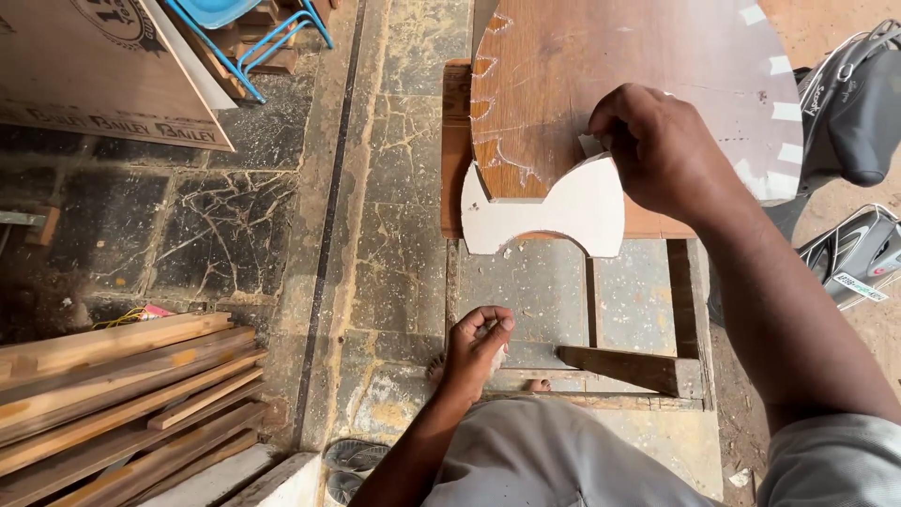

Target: The recorder applies laminate pieces and protective strips to the edges and surfaces of a custom-cut wood component.

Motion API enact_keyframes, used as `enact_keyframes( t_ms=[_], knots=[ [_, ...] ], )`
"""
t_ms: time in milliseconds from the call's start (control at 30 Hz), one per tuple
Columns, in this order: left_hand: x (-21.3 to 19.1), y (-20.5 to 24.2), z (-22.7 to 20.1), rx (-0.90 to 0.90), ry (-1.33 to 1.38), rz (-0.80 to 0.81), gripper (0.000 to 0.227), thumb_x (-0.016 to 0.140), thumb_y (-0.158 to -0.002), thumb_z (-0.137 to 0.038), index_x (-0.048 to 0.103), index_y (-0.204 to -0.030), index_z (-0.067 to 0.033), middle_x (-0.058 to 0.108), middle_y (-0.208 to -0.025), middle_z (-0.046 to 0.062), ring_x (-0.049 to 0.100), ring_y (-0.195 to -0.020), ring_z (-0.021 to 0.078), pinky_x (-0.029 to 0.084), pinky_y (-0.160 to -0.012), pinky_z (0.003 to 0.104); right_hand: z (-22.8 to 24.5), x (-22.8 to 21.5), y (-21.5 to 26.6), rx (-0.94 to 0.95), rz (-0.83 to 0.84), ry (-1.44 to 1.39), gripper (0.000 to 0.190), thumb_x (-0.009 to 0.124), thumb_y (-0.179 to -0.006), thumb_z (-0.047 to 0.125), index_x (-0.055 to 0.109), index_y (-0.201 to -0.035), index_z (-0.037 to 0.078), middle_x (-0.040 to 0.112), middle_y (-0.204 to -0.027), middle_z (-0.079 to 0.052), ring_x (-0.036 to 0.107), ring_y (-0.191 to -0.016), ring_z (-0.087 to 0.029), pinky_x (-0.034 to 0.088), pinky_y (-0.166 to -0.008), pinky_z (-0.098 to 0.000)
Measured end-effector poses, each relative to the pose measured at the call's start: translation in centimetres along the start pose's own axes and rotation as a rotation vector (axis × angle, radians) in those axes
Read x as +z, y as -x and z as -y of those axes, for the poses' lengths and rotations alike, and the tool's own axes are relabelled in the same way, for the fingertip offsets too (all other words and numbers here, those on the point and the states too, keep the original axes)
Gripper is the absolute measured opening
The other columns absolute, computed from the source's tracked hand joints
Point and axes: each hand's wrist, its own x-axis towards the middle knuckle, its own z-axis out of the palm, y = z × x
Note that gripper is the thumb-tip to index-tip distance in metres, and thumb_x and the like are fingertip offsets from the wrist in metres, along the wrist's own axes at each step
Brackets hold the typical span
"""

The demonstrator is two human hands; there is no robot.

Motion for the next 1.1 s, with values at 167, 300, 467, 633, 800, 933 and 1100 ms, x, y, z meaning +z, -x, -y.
enact_keyframes(
  t_ms=[167, 300, 467, 633, 800, 933, 1100],
  knots=[
    [-1.4, -1.0, -1.1, 0.083, 0.021, 0.031, 0.018, 0.076, -0.094, -0.016, 0.071, -0.105, -0.0037, 0.063, -0.08, -0.002, 0.053, -0.064, 0.0043, 0.043, -0.055, 0.022, 0.9, 0.1, -0.5, 0.018, -0.011, -0.009, 0.014, 0.063, -0.098, -0.007, 0.06, -0.106, 0.004, 0.07, -0.098, -0.013, 0.07, -0.095, -0.031, 0.058, -0.08, -0.0422],
    [-2.1, -1.8, -1.1, 0.112, -0.018, 0.065, 0.017, 0.075, -0.096, -0.017, 0.072, -0.104, -0.0031, 0.062, -0.08, -0.003, 0.051, -0.066, 0.0033, 0.043, -0.057, 0.022, 1.2, -0.3, -1.0, 0.192, 0.043, -0.142, 0.012, 0.064, -0.099, -0.003, 0.059, -0.107, 0.005, 0.071, -0.096, -0.011, 0.072, -0.09, -0.026, 0.059, -0.074, -0.0385],
    [-2.0, -2.1, -2.2, 0.006, -0.001, 0.082, 0.017, 0.075, -0.093, -0.017, 0.071, -0.104, -0.0049, 0.062, -0.078, -0.003, 0.05, -0.062, 0.0044, 0.041, -0.053, 0.022, 1.1, 0.3, -1.0, 0.079, 0.022, 0.029, 0.012, 0.064, -0.099, -0.005, 0.061, -0.105, 0.005, 0.072, -0.097, -0.011, 0.072, -0.094, -0.027, 0.06, -0.078, -0.0373],
    [-2.9, -2.8, -1.2, 0.02, -0.049, 0.07, 0.019, 0.075, -0.094, -0.018, 0.072, -0.106, -0.0044, 0.064, -0.08, 0.0, 0.054, -0.066, 0.0051, 0.043, -0.055, 0.022, 1.6, 0.2, -1.4, 0.16, 0.052, -0.097, 0.014, 0.063, -0.1, -0.005, 0.06, -0.109, 0.005, 0.071, -0.1, -0.011, 0.073, -0.094, -0.025, 0.06, -0.077, -0.0364],
    [-3.0, -2.6, -1.4, 0.06, -0.059, 0.106, 0.02, 0.074, -0.095, -0.018, 0.071, -0.107, -0.0026, 0.068, -0.087, 0.001, 0.059, -0.076, 0.0062, 0.05, -0.065, 0.023, 1.4, 1.1, -1.7, -0.059, 0.031, 0.043, 0.022, 0.065, -0.095, -0.009, 0.058, -0.109, 0.007, 0.069, -0.104, -0.008, 0.07, -0.103, -0.029, 0.057, -0.085, -0.0414],
    [-3.3, -2.6, -0.8, 0.068, -0.075, 0.098, 0.02, 0.074, -0.095, -0.018, 0.072, -0.107, -0.0025, 0.068, -0.087, 0.002, 0.06, -0.077, 0.0075, 0.051, -0.066, 0.024, 0.9, 1.5, -1.5, -0.115, 0.052, 0.095, 0.023, 0.065, -0.093, -0.01, 0.057, -0.105, 0.008, 0.068, -0.105, -0.008, 0.069, -0.104, -0.029, 0.057, -0.089, -0.0424],
    [-3.2, -2.4, -1.3, 0.066, -0.047, 0.1, 0.021, 0.073, -0.095, -0.018, 0.072, -0.108, -0.0022, 0.069, -0.088, 0.002, 0.061, -0.078, 0.0074, 0.051, -0.067, 0.024, 0.8, 1.2, -1.4, -0.054, 0.088, 0.041, 0.023, 0.064, -0.092, -0.011, 0.057, -0.103, 0.008, 0.067, -0.103, -0.007, 0.069, -0.104, -0.027, 0.057, -0.089, -0.0409]
  ],
)
